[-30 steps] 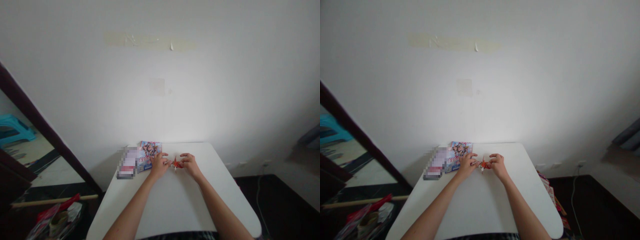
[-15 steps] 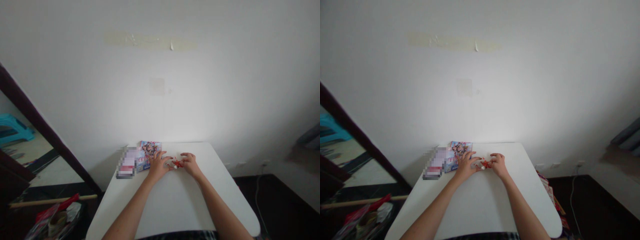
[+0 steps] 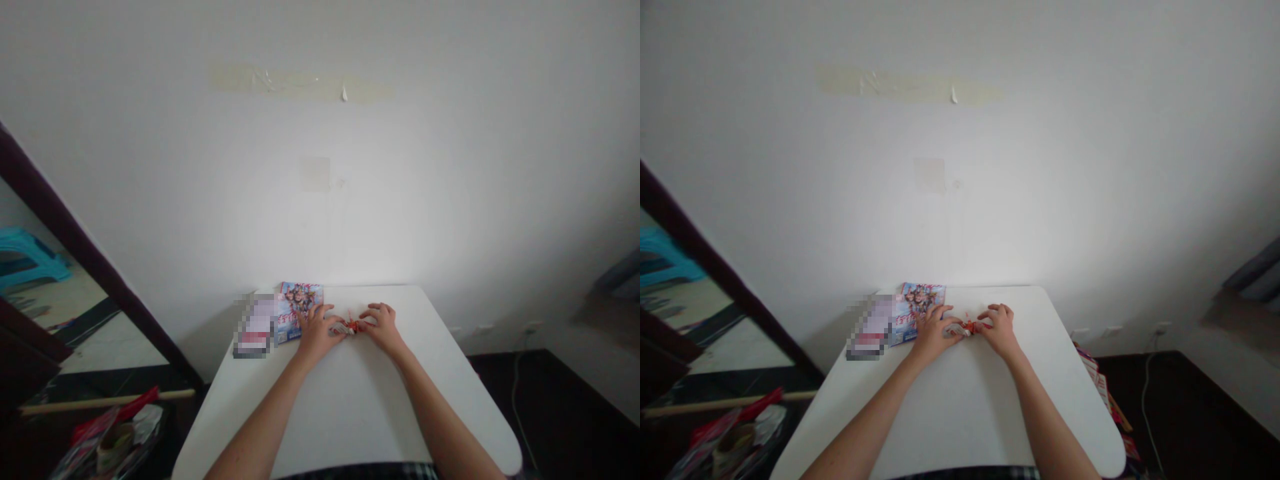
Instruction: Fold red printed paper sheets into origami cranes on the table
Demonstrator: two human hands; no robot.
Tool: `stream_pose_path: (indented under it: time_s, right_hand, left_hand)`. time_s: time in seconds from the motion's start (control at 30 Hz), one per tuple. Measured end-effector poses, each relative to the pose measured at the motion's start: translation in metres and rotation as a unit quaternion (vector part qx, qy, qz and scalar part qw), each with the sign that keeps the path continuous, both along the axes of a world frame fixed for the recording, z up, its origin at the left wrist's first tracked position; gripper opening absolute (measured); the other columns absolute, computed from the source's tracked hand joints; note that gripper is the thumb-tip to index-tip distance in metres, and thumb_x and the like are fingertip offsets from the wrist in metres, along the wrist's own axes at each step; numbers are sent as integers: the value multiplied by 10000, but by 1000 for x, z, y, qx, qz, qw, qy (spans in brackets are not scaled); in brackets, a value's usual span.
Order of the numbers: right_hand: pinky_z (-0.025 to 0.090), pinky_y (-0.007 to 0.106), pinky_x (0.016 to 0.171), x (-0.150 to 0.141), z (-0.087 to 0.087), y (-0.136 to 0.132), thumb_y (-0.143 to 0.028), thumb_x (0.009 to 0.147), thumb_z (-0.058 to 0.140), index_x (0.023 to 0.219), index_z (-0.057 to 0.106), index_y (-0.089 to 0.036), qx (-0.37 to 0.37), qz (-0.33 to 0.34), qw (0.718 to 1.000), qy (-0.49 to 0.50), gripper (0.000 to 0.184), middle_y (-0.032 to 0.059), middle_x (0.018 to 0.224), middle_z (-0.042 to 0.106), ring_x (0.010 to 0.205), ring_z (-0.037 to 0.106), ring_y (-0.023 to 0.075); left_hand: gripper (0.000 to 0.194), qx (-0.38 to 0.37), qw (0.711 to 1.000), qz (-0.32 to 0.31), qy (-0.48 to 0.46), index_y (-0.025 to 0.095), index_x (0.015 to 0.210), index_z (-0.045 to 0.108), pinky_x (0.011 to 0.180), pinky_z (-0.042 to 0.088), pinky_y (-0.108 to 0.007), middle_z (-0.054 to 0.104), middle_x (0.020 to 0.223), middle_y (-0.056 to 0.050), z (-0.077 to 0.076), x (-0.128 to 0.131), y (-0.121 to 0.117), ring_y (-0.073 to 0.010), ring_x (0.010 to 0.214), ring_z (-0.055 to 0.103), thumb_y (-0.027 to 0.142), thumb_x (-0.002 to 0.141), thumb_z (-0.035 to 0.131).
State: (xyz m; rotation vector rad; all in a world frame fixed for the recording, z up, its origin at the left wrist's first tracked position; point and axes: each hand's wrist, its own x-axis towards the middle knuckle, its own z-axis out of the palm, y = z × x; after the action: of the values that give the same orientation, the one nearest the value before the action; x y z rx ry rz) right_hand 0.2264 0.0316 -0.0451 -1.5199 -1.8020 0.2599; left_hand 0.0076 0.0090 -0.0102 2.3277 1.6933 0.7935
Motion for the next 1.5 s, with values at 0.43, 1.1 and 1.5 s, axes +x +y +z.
stream_pose_path:
  time_s: [0.43,1.1,1.5]
  right_hand:
    - [370,526,1113,7,6,-6,-387,688,862,1082,764,-362,35,82,995,-46,407,76,1341,541,1332,360,336]
    - [479,395,969,13,14,0,-379,805,718,1015,767,-253,33,98,995,8,249,76,1060,733,1052,635,251]
    - [443,328,909,46,15,5,-416,898,546,1114,732,-205,14,-134,990,-46,354,101,1040,726,1016,609,243]
  left_hand:
    - [326,25,999,23,-15,421,1024,765,1169,-29,-726,598,1375,-21,2,-8,4,-328,1361,413,341,712,815]
    - [425,30,999,24,10,365,1223,681,1203,70,-691,572,1433,-39,0,-6,0,-336,1433,337,370,803,739]
    - [348,17,999,-17,29,358,1213,676,1191,58,-723,575,1455,-25,-7,2,-8,-327,1451,353,315,868,662]
